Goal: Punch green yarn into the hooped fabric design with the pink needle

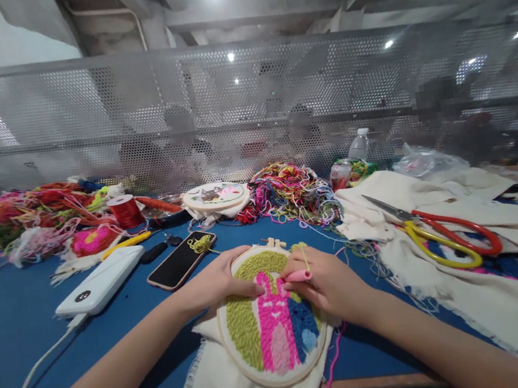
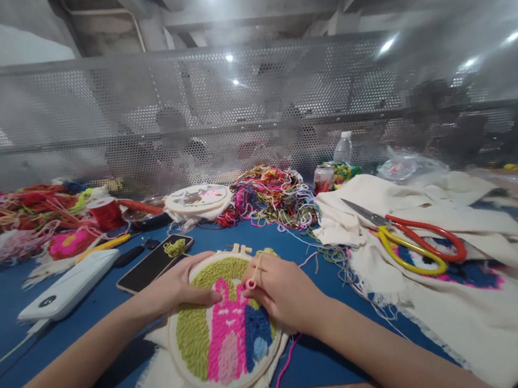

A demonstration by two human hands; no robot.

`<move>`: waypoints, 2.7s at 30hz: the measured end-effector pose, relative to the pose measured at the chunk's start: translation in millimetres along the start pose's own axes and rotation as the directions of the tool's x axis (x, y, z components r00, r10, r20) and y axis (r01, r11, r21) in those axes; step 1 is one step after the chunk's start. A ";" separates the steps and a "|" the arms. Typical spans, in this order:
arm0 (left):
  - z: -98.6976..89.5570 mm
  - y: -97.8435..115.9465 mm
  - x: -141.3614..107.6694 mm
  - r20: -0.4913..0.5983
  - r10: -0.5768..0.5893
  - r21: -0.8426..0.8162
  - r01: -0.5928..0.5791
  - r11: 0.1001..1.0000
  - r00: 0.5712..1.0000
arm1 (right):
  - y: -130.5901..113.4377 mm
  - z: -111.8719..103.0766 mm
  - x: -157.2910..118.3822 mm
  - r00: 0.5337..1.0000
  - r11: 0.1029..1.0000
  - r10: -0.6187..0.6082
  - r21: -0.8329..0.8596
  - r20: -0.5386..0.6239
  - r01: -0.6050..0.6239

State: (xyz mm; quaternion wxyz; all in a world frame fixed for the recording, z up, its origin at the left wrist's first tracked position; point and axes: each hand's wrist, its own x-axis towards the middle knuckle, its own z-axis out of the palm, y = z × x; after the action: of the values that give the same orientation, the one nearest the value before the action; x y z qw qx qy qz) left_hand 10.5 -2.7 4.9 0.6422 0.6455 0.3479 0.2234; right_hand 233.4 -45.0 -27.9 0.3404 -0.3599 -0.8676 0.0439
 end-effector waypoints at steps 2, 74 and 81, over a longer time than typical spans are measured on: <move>-0.2 -1.0 0.4 -0.003 -0.005 -0.004 0.005 1.000 1.000 | -1.1 3.5 0.5 1.000 1.000 -0.015 -0.019 0.012 0.015; 0.4 -5.6 2.3 0.000 -0.022 0.033 0.021 0.999 1.000 | -1.0 -2.6 -8.9 0.936 0.964 0.211 0.221 -0.282 -0.150; 5.2 -0.9 -1.5 0.038 -0.018 -0.014 0.019 1.000 0.999 | -1.3 1.6 -6.7 0.978 0.991 0.095 0.106 -0.187 -0.076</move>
State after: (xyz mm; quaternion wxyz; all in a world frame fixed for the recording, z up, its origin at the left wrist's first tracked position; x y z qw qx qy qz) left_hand 13.1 -7.4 3.8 0.6553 0.6419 0.3399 0.2075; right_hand 235.1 -50.1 -32.4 0.4373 -0.3825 -0.8112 0.0664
